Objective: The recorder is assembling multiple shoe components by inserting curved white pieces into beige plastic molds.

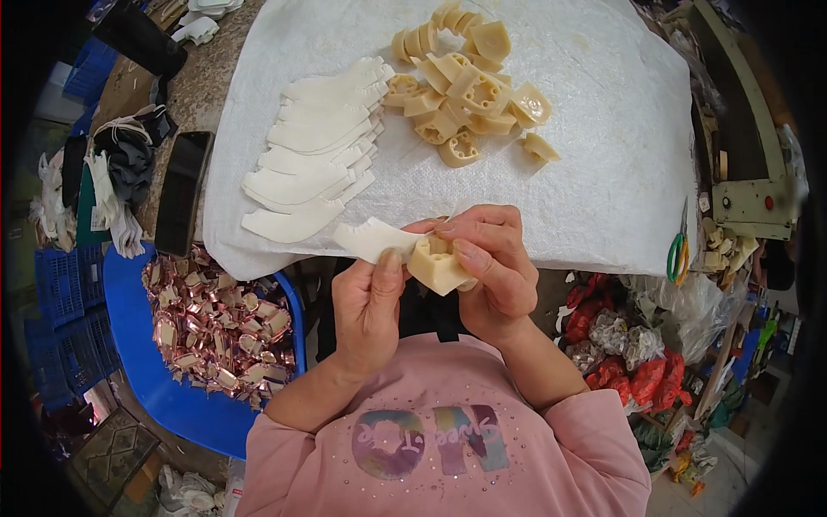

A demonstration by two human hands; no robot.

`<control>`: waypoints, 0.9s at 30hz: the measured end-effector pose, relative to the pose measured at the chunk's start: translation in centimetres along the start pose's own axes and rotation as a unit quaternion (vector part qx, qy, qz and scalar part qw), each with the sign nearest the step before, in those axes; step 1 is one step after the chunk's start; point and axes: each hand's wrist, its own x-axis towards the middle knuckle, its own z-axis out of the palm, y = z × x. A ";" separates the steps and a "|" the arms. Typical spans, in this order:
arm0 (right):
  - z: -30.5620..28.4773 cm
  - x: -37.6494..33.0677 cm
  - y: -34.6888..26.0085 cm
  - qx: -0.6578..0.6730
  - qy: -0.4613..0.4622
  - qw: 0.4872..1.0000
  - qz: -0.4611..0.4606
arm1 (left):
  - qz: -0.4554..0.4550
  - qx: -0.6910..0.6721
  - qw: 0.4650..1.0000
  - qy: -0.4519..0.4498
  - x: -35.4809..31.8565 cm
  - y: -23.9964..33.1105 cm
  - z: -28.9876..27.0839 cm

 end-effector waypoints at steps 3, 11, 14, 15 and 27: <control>0.1 0.1 -0.1 0.004 -0.003 1.000 -0.003 | 0.009 0.003 0.999 0.030 -0.1 0.1 0.4; -0.1 0.2 0.1 -0.111 -0.046 0.992 -0.032 | 0.012 0.103 0.993 0.058 -0.4 -0.5 0.5; 0.1 0.4 0.2 -0.141 -0.043 0.988 -0.044 | 0.066 0.186 0.979 0.043 -0.2 -0.9 -0.3; 0.1 0.5 0.3 -0.144 -0.046 0.988 -0.030 | 0.065 0.186 0.980 0.041 -0.2 -0.4 -0.6; -1.4 2.8 -2.5 -0.252 -0.236 0.936 0.064 | 0.087 0.364 0.925 0.068 0.3 1.1 -1.3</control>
